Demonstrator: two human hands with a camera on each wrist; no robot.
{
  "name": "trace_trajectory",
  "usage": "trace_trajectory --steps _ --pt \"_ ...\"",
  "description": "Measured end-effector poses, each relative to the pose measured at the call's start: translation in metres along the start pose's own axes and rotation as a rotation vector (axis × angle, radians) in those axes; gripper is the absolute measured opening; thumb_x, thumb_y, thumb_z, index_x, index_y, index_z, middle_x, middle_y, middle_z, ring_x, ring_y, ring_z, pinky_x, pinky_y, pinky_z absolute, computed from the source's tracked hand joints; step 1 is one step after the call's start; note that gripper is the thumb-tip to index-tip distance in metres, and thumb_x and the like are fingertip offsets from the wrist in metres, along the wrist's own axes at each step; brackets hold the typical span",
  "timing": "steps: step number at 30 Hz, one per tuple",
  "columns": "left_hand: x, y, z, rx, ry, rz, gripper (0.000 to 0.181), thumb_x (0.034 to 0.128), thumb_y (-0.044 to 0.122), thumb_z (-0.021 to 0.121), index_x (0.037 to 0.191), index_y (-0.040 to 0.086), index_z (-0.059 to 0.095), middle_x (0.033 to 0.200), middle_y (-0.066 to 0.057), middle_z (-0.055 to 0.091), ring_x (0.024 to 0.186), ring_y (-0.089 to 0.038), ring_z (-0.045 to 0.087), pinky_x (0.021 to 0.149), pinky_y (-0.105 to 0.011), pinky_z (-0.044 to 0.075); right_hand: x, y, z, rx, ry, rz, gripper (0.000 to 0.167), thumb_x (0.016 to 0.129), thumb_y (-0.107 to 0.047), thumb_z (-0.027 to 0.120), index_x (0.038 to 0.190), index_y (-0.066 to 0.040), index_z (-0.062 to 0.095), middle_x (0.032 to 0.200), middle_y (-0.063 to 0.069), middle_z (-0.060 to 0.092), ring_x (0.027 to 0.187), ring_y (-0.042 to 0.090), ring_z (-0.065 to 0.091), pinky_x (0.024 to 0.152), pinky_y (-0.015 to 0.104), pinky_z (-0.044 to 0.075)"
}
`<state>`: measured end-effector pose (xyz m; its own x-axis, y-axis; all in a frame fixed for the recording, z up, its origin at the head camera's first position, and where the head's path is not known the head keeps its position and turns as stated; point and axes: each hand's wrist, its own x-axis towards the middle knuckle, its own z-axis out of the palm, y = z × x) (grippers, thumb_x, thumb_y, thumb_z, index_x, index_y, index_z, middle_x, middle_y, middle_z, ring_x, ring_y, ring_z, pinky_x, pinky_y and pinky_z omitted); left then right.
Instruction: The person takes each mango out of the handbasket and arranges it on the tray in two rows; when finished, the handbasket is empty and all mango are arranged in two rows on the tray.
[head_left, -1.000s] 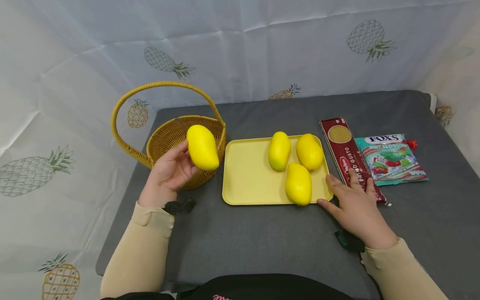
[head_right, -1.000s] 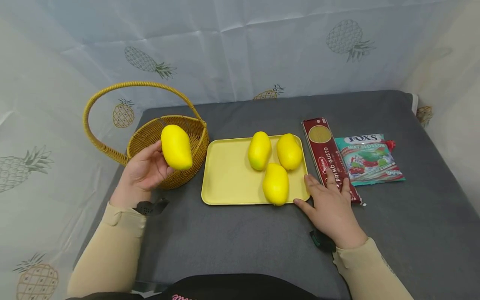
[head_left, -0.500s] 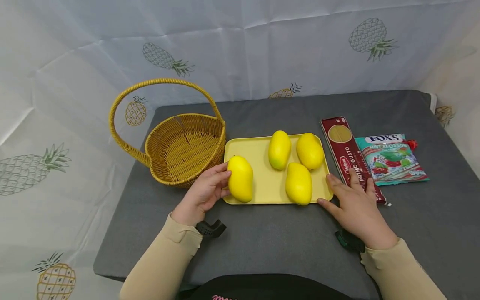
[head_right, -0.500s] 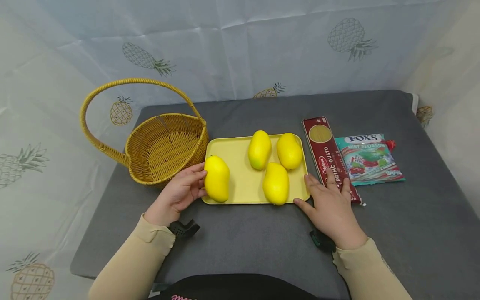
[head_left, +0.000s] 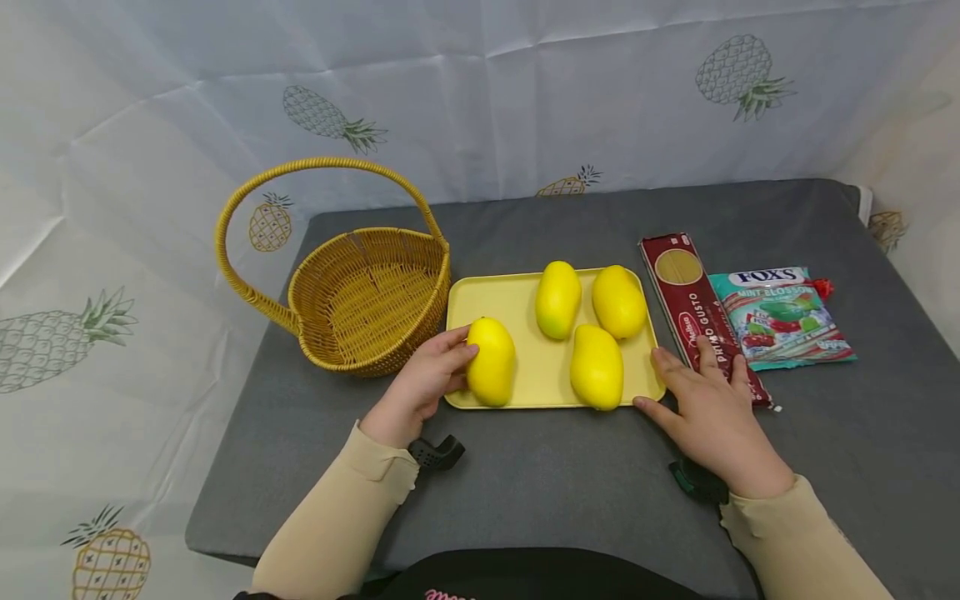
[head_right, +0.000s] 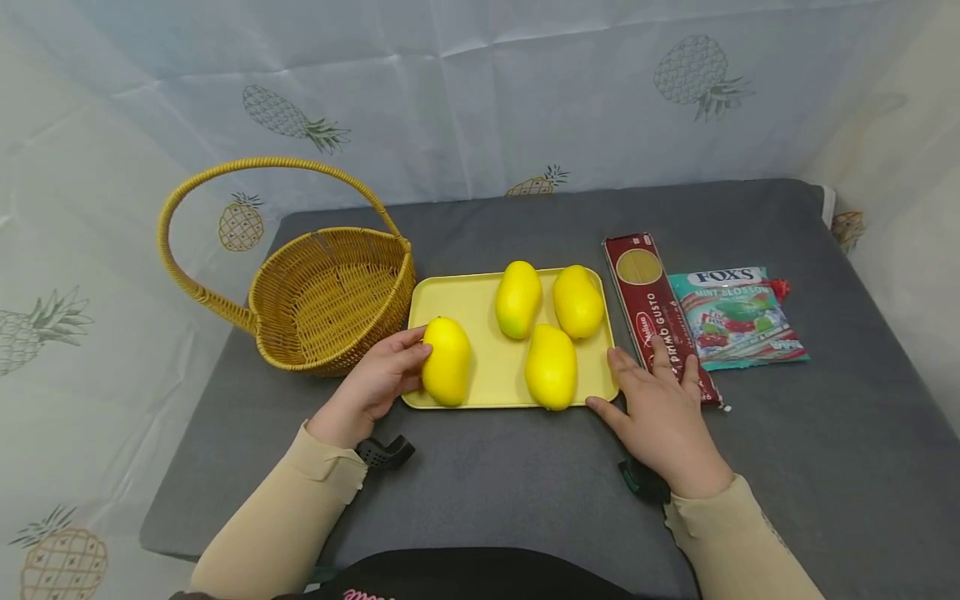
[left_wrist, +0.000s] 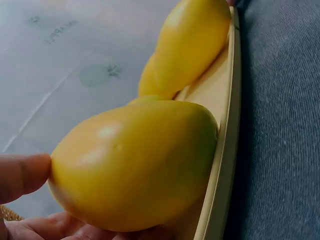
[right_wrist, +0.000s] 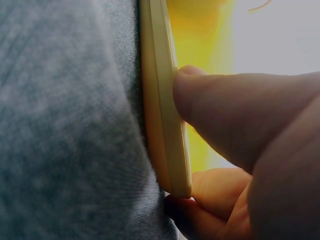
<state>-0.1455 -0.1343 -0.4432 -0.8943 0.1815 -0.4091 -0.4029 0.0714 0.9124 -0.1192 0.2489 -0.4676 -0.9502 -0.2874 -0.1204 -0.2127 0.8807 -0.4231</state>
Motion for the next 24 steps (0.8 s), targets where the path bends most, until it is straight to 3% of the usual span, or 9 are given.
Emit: trace_trajectory --steps 7,13,19,21,24 --pt "0.001 0.003 0.006 0.103 0.102 -0.034 0.053 0.1159 0.018 0.056 0.165 0.004 0.042 0.155 -0.024 0.059 0.130 -0.033 0.064 0.101 -0.042 0.058 -0.001 0.001 0.000 -0.017 -0.001 0.005 0.093 0.104 -0.057 0.072 0.167 0.004 0.041 0.169 0.031 0.042 0.165 0.063 -0.002 0.120 0.084 -0.023" --pt "0.002 0.006 0.013 0.299 0.169 -0.044 0.053 0.1160 0.026 0.058 0.165 0.009 0.048 0.154 -0.017 0.058 0.130 -0.032 0.062 0.102 -0.046 0.059 -0.002 0.001 0.000 -0.018 -0.002 0.007 0.093 0.104 -0.057 0.072 0.167 0.004 0.041 0.169 0.031 0.042 0.165 0.063 -0.002 0.120 0.084 -0.022" --pt "0.001 0.007 0.016 0.592 0.236 0.034 0.054 0.1174 0.031 0.053 0.168 0.013 0.046 0.154 -0.020 0.063 0.136 -0.036 0.064 0.112 -0.055 0.054 -0.003 -0.001 0.000 -0.007 0.011 -0.002 0.091 0.103 -0.053 0.075 0.166 0.004 0.042 0.169 0.030 0.044 0.165 0.064 0.002 0.121 0.085 -0.019" --pt "0.003 0.003 0.014 0.645 0.251 0.074 0.055 0.1178 0.033 0.052 0.168 0.013 0.046 0.154 -0.022 0.063 0.137 -0.037 0.064 0.113 -0.054 0.053 -0.003 -0.002 0.000 -0.006 0.010 -0.003 0.091 0.103 -0.053 0.075 0.166 0.004 0.042 0.169 0.030 0.044 0.165 0.063 0.001 0.121 0.085 -0.019" --pt "0.001 0.003 0.015 0.676 0.267 0.088 0.055 0.1184 0.032 0.051 0.169 0.013 0.045 0.156 -0.021 0.062 0.139 -0.037 0.063 0.116 -0.055 0.052 -0.001 -0.002 0.000 -0.006 0.001 0.001 0.092 0.103 -0.054 0.074 0.167 0.003 0.041 0.169 0.030 0.043 0.165 0.063 0.000 0.122 0.084 -0.020"
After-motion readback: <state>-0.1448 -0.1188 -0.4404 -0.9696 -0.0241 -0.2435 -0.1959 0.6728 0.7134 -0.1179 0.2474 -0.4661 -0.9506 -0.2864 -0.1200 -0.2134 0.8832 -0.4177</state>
